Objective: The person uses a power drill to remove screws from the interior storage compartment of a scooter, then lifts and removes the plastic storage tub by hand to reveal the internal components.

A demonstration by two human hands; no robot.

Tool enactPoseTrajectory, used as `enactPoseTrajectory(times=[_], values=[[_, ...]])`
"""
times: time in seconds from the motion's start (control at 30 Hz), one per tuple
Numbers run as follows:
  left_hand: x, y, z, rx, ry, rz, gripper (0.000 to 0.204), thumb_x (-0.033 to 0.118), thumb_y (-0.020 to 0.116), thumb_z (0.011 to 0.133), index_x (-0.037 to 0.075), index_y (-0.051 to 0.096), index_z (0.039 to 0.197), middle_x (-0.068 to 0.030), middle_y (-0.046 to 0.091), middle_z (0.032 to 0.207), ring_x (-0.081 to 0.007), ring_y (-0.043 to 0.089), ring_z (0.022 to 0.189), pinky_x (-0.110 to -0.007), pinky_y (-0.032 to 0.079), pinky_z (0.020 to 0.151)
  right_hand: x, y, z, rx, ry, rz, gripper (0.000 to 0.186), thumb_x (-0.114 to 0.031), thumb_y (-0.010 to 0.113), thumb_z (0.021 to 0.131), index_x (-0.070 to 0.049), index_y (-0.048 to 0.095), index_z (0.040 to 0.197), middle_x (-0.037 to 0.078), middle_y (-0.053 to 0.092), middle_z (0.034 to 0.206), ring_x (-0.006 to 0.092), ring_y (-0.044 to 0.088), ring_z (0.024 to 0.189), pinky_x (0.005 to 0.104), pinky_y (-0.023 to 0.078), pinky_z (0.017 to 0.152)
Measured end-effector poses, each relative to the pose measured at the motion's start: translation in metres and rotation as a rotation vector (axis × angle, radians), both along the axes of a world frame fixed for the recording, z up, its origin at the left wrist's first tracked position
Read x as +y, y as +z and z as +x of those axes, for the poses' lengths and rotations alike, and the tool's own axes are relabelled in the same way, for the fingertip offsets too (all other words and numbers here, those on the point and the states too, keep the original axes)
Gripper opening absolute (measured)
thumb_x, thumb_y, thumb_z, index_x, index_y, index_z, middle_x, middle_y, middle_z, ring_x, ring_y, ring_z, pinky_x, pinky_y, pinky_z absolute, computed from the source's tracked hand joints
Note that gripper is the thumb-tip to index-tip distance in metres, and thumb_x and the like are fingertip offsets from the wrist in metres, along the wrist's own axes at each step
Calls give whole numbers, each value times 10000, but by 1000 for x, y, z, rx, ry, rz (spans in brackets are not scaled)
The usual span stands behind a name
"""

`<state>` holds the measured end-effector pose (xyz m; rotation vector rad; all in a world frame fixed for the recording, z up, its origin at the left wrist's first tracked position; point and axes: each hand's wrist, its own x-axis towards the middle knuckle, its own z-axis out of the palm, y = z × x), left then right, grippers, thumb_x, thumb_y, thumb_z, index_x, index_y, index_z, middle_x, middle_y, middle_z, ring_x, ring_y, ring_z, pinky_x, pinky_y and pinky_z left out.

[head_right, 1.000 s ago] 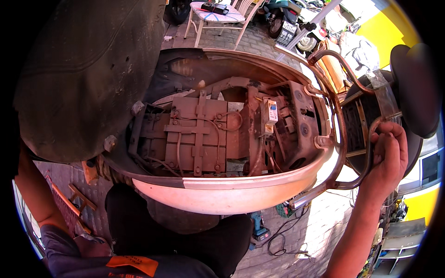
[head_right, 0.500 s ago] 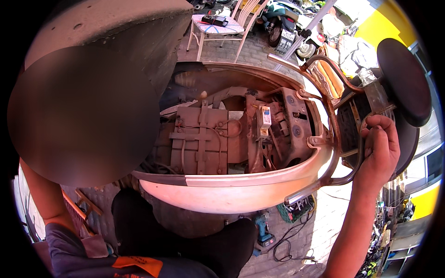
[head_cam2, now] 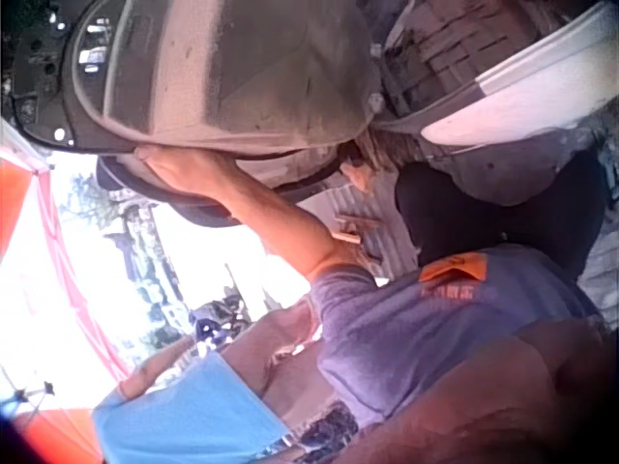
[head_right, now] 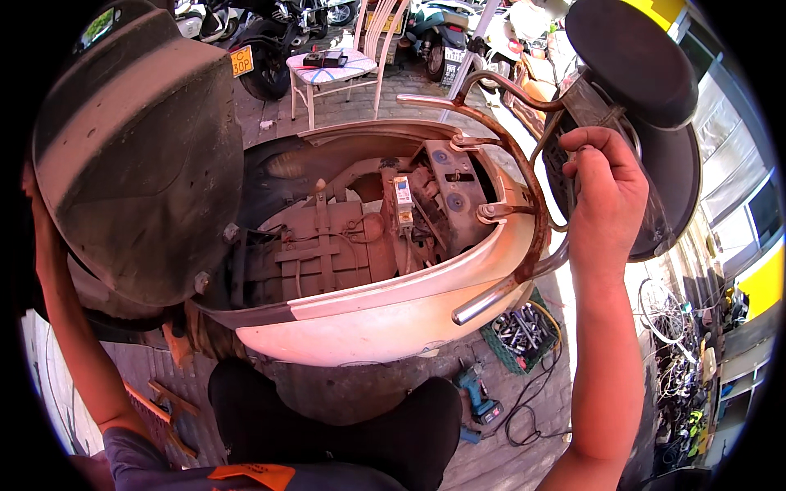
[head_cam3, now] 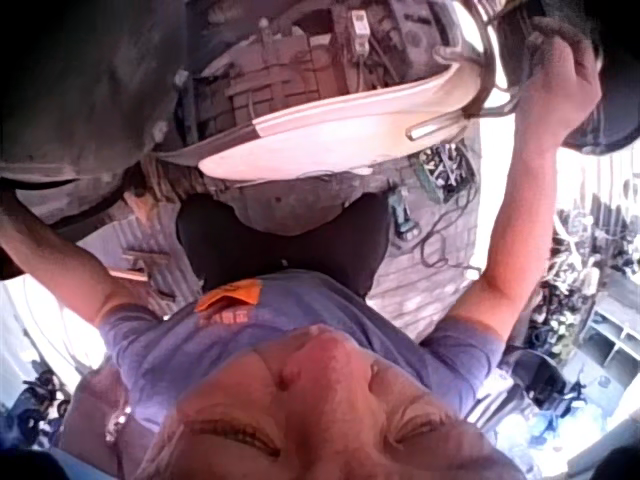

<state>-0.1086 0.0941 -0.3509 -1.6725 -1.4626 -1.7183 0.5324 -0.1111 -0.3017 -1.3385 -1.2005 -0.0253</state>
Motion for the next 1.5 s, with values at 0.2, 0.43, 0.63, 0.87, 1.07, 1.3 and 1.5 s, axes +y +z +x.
enactPoseTrajectory(times=[0.2, 0.43, 0.63, 0.87, 1.07, 1.3, 1.5], values=[[-27, 15, 51, -257, -170, -66, 602, 506, 499, 1096, -5, 661, 1370, -120, 702, 1306, -194, 645, 1186, -305, 445, 1068, -1, 1, -3, -18, -2, -3, 211, -105, 551, 932, -3, 733, 967, -20, 624, 817, 46, 509, 756, 210, 373, 669], [-30, 7, 49, -414, -278, -110, 652, 534, 496, 1091, -22, 618, 1407, -122, 657, 1361, -181, 598, 1231, -291, 417, 1086, 0, 1, -8, -9, -19, -17, 210, -111, 550, 941, -13, 735, 965, -24, 603, 790, 25, 482, 719, 201, 342, 633], [-49, 17, 54, -409, -202, -84, 667, 557, 500, 1081, -10, 632, 1408, -109, 652, 1393, -178, 594, 1257, -290, 399, 1112, 0, 3, -4, 19, 10, -42, 201, -104, 553, 958, -13, 728, 998, -20, 589, 775, -4, 413, 643, 184, 279, 581], [-49, 4, 57, -121, 51, -4, 678, 584, 541, 1051, 34, 629, 1438, -94, 666, 1402, -174, 602, 1288, -283, 400, 1117, 1, -3, 3, 32, -1, 12, 203, -87, 532, 993, -2, 710, 1038, -30, 590, 815, 14, 472, 714, 179, 305, 624], [-50, 7, 57, -128, 134, -15, 426, 274, 435, 1120, 95, 599, 1470, -112, 646, 1433, -224, 620, 1304, -323, 423, 1135, 0, -1, 12, -1, 19, -37, 208, -107, 535, 995, -3, 709, 1045, -54, 501, 734, 21, 438, 692, 182, 324, 640], [-47, 4, 48, -24, 166, 2, 420, 241, 442, 1112, 99, 587, 1479, -113, 642, 1440, -226, 614, 1315, -320, 428, 1133, 0, -1, 12, 19, 32, -22, 204, -111, 539, 997, -3, 705, 1046, -69, 470, 713, 17, 403, 657, 182, 358, 663], [-47, 5, 44, -170, 16, 59, 680, 568, 540, 1057, 13, 614, 1442, -105, 641, 1434, -177, 587, 1304, -282, 393, 1125, 1, -1, 10, 35, 64, -1, 201, -107, 536, 997, 1, 698, 1049, -80, 455, 708, 6, 368, 623, 176, 382, 678]])
